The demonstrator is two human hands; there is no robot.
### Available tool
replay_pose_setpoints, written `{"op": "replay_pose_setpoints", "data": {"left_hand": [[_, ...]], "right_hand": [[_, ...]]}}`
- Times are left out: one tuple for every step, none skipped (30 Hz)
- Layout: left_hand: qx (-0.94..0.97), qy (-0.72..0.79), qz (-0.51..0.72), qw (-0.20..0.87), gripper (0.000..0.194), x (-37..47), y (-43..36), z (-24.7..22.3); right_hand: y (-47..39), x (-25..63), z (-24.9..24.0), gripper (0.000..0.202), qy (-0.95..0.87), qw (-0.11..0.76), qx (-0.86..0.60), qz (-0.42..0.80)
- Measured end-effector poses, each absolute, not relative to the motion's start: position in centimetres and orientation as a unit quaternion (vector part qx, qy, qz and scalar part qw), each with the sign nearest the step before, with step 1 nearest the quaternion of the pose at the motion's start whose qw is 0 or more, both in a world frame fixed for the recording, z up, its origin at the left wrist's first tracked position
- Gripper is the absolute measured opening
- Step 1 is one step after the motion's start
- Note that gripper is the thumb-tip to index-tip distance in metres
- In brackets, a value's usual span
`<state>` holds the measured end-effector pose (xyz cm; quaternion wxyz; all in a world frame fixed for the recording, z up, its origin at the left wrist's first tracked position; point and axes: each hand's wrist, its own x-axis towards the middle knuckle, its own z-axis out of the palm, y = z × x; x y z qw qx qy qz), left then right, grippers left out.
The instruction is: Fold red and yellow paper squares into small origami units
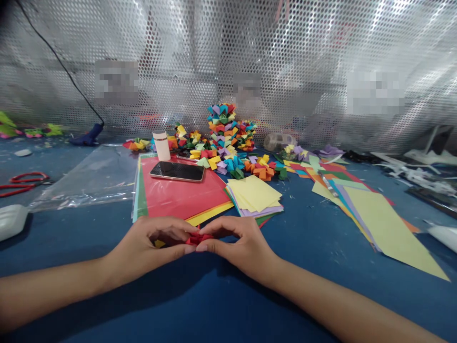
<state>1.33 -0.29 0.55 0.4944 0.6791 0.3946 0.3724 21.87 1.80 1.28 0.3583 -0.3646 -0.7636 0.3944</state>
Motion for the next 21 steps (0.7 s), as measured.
{"op": "replay_pose_setpoints", "data": {"left_hand": [[0.674,0.397,0.372,0.499,0.020,1.3,-0.3,0.5],[0.668,0.398,0.373,0.506,0.020,1.3,-0.3,0.5],[0.661,0.397,0.375,0.516,0.019,1.3,-0.3,0.5],[0.654,0.394,0.377,0.525,0.019,1.4,-0.2,0.5],[0.649,0.391,0.380,0.531,0.018,1.4,-0.2,0.4],[0.645,0.391,0.384,0.533,0.017,1.4,-0.1,0.4],[0.642,0.391,0.390,0.532,0.016,1.4,-0.1,0.3],[0.639,0.393,0.396,0.529,0.015,1.5,0.0,0.3],[0.636,0.396,0.402,0.527,0.015,1.5,0.0,0.2],[0.633,0.398,0.406,0.525,0.015,1.5,0.0,0.2],[0.630,0.400,0.409,0.526,0.014,1.5,0.0,0.2],[0.630,0.399,0.408,0.527,0.013,1.5,0.0,0.1],[0.632,0.400,0.404,0.527,0.013,1.5,0.0,0.1],[0.638,0.398,0.398,0.525,0.012,1.5,0.0,0.1],[0.644,0.396,0.391,0.524,0.012,1.4,-0.1,0.1],[0.649,0.394,0.387,0.523,0.012,1.4,-0.1,0.1],[0.650,0.393,0.384,0.525,0.013,1.4,0.0,0.1],[0.649,0.393,0.383,0.527,0.014,1.3,0.0,0.1],[0.646,0.393,0.384,0.530,0.014,1.3,0.0,0.1],[0.643,0.393,0.385,0.533,0.015,1.3,0.0,0.0],[0.640,0.391,0.387,0.536,0.015,1.3,0.1,0.0]], "right_hand": [[1.8,21.8,1.3,0.013,-0.764,0.357,-0.365,0.395],[1.7,21.8,1.3,0.013,-0.765,0.356,-0.365,0.393],[1.7,21.8,1.2,0.014,-0.767,0.355,-0.366,0.388],[1.7,21.8,1.2,0.014,-0.769,0.356,-0.368,0.383],[1.7,21.8,1.1,0.015,-0.771,0.357,-0.369,0.377],[1.7,21.8,1.0,0.015,-0.772,0.359,-0.369,0.373],[1.6,21.8,0.9,0.017,-0.774,0.362,-0.365,0.369],[1.6,21.9,0.8,0.020,-0.776,0.366,-0.360,0.367],[1.6,21.9,0.7,0.024,-0.779,0.370,-0.352,0.364],[1.6,21.9,0.6,0.028,-0.781,0.375,-0.345,0.360],[1.6,21.9,0.6,0.031,-0.784,0.379,-0.339,0.356],[1.5,21.9,0.5,0.032,-0.787,0.383,-0.336,0.349],[1.5,21.9,0.4,0.032,-0.789,0.386,-0.338,0.339],[1.5,22.0,0.3,0.030,-0.791,0.388,-0.341,0.328],[1.5,22.0,0.3,0.029,-0.793,0.388,-0.346,0.318],[1.5,22.0,0.2,0.028,-0.794,0.388,-0.351,0.310],[1.5,22.0,0.2,0.027,-0.796,0.386,-0.354,0.304],[1.5,22.0,0.2,0.026,-0.797,0.386,-0.356,0.299],[1.5,22.0,0.2,0.026,-0.798,0.388,-0.355,0.296],[1.5,22.0,0.2,0.025,-0.800,0.391,-0.351,0.291],[1.5,22.0,0.2,0.023,-0.804,0.395,-0.344,0.283]]}}
